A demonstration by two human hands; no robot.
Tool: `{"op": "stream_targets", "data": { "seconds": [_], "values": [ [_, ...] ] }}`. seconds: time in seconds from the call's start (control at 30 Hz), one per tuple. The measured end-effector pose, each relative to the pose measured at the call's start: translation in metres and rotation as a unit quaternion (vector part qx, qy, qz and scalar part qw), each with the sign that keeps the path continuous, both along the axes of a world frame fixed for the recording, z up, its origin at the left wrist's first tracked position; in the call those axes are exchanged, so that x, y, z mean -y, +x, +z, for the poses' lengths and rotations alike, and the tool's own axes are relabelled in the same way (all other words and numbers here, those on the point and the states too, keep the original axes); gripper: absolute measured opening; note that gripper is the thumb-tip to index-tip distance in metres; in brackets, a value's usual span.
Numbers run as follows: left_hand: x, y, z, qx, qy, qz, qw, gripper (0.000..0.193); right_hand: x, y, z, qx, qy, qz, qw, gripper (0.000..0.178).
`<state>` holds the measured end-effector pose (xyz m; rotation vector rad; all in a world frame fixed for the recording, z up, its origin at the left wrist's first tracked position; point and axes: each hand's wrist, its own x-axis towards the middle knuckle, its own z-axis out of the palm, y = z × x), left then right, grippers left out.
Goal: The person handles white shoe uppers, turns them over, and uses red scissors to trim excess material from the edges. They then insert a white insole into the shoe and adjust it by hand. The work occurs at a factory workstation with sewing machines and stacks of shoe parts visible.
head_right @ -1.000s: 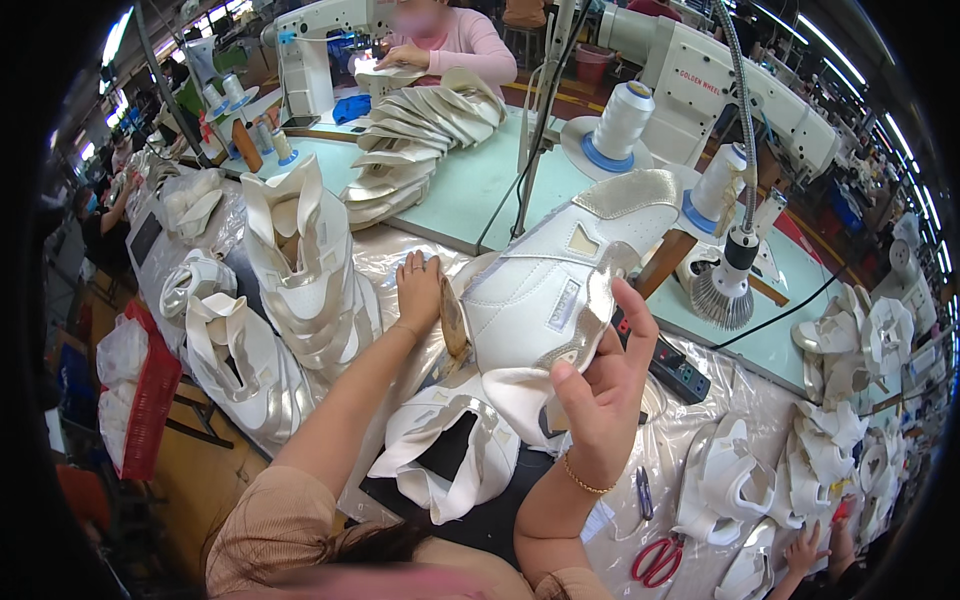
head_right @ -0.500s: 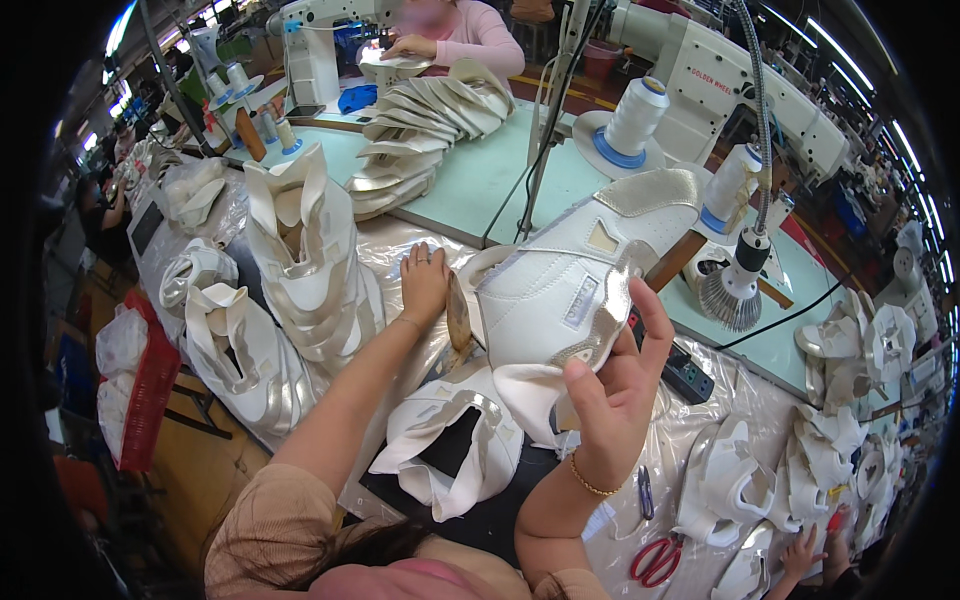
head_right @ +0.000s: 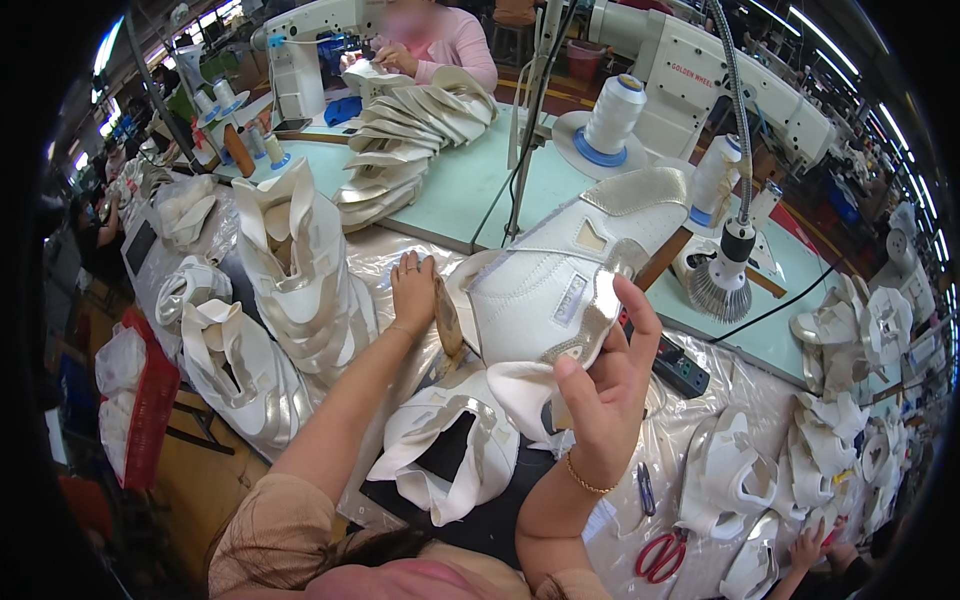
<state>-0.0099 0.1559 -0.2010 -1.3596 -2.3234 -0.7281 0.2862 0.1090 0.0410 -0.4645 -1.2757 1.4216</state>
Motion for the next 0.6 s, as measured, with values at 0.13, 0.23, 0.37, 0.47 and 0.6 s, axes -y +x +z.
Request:
{"op": "stream_targets", "data": {
  "seconds": [0.13, 0.23, 0.37, 0.47, 0.6],
  "values": [
    [0.0005, -0.0003, -0.0023, -0.002, 0.004, -0.002, 1.0, 0.028, 0.0019, -0.0007, 0.0005, -0.004, 0.001, 0.002, 1.0, 0.077],
    [-0.0014, -0.002, -0.0024, 0.004, 0.0, 0.001, 1.0, 0.028, 0.003, -0.0016, 0.0023, 0.006, -0.005, 0.005, 1.0, 0.076],
    [-0.0021, -0.0024, -0.0035, -0.011, 0.01, 0.005, 1.0, 0.027, 0.0025, -0.0017, 0.0037, 0.007, -0.004, 0.001, 1.0, 0.075],
    [-0.0008, -0.0017, -0.005, -0.021, 0.006, 0.004, 1.0, 0.028, 0.0021, 0.0003, 0.0038, 0.01, -0.006, -0.006, 1.0, 0.075],
    [-0.0007, -0.0017, -0.004, -0.016, -0.014, 0.0, 1.0, 0.028, 0.0028, 0.0027, 0.0039, 0.006, -0.005, -0.005, 1.0, 0.074]
  ]
}}
